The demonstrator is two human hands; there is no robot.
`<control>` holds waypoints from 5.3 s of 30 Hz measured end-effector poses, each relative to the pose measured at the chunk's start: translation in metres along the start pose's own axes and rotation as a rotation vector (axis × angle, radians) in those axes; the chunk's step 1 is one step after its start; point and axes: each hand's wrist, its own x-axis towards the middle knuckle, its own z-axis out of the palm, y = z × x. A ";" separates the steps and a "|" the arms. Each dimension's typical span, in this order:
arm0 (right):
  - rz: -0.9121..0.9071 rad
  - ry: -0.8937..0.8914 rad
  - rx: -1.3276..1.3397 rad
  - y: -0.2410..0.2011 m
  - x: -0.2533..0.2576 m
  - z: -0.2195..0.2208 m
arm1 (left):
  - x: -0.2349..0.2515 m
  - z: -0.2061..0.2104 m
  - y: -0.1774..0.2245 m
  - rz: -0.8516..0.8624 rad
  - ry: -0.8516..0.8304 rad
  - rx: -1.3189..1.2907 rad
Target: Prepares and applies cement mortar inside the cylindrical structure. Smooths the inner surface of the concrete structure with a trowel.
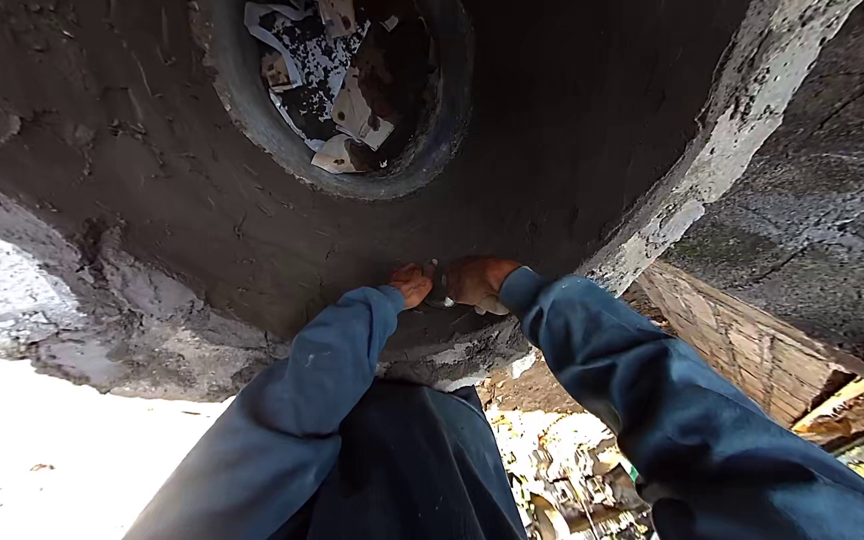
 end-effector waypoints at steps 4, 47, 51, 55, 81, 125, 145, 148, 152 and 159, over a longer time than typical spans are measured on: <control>-0.025 -0.017 0.002 0.000 0.005 0.004 | 0.001 -0.008 0.000 -0.053 -0.017 0.037; -0.389 0.123 0.271 0.030 0.023 -0.014 | -0.030 -0.160 -0.017 0.014 0.269 -0.310; -0.039 0.206 0.052 0.034 0.061 -0.033 | -0.011 -0.154 -0.021 -0.004 0.339 -0.333; -0.030 0.139 0.001 0.030 0.095 -0.025 | 0.008 -0.145 -0.026 -0.064 0.337 -0.380; -0.031 0.125 0.063 0.040 0.121 -0.074 | 0.166 -0.070 -0.070 -0.033 0.151 -0.101; 0.156 0.173 -0.250 0.023 0.200 -0.079 | 0.175 -0.097 -0.087 -0.101 -0.100 0.182; -0.143 0.006 0.069 -0.040 0.195 -0.060 | 0.131 -0.176 -0.063 -0.277 0.111 0.115; -0.217 -0.007 0.188 -0.043 0.193 -0.054 | 0.132 -0.179 -0.068 -0.265 0.141 0.088; -0.396 -0.043 0.508 -0.020 0.174 -0.056 | 0.143 -0.183 -0.072 -0.212 0.178 0.005; -0.005 0.157 0.007 0.046 0.180 -0.126 | 0.197 -0.156 -0.086 -0.089 0.197 -0.125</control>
